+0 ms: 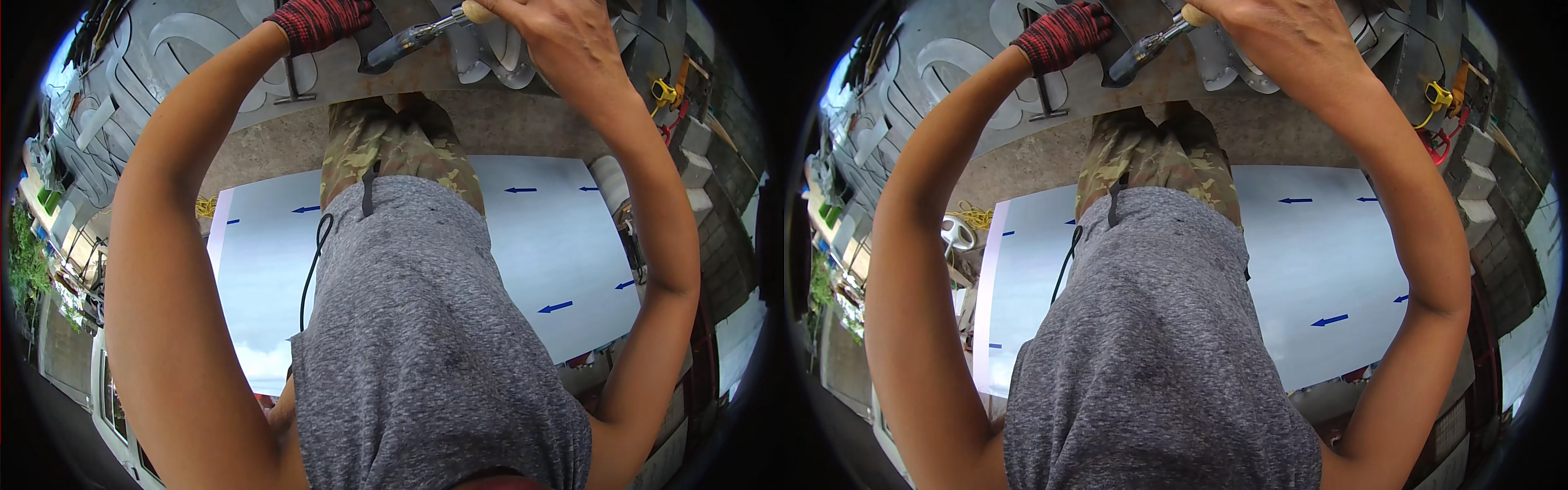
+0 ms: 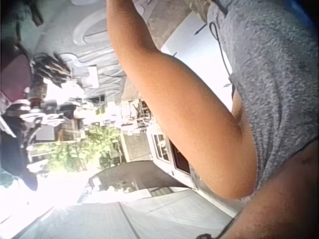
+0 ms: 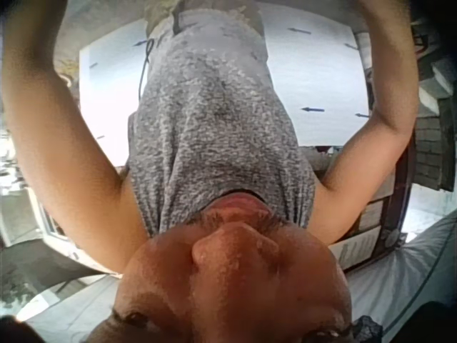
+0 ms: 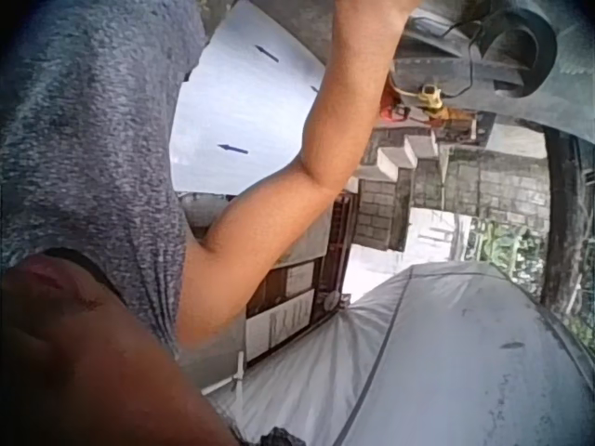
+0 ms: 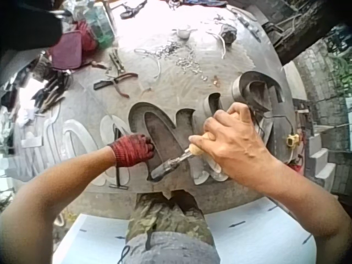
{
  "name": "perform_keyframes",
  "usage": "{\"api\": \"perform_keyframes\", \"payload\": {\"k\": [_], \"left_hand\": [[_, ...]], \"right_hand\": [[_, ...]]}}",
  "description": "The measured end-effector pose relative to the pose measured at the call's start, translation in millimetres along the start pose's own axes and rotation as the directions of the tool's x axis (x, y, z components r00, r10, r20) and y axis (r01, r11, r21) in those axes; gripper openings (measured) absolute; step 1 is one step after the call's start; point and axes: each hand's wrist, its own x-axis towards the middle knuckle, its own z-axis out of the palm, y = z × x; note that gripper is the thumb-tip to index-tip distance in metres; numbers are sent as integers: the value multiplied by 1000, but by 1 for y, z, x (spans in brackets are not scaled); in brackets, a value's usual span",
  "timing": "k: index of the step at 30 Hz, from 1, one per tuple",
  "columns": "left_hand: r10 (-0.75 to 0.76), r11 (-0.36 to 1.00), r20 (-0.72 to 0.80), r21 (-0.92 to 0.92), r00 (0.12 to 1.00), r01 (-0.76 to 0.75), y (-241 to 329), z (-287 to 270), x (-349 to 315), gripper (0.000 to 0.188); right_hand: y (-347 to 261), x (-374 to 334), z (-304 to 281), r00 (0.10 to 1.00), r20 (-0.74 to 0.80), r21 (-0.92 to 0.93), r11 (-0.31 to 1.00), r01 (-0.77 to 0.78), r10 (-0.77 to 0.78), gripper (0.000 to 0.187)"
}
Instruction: Manually cleaning, prepping, or assembling metal channel letters for a sign at a workbench.
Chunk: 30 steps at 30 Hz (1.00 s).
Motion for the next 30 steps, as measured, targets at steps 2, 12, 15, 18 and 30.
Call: {"api": "perform_keyframes", "payload": {"k": [2,12,15,18,30], "left_hand": [[57,998,-178,15,982,-56,-1,2,1,12],[-50,994,291,109,955,19,3,-7,3,12],[-43,995,299,95,953,15,1,-7,3,13],[12,1000,64,-23,998,-11,-1,-6,-1,14],[-4,1000,49,-19,999,5,0,3,-10,12]], "right_hand": [[1,-1,-2,1000,-4,10,1000,-14,14,20],[-26,25,-22,946,310,-219,975,-30,99,19],[-32,32,-31,819,535,-429,902,53,206,20],[-34,29,-31,827,523,-443,894,59,205,20],[-37,18,-25,859,459,-464,886,15,226,19]]}}
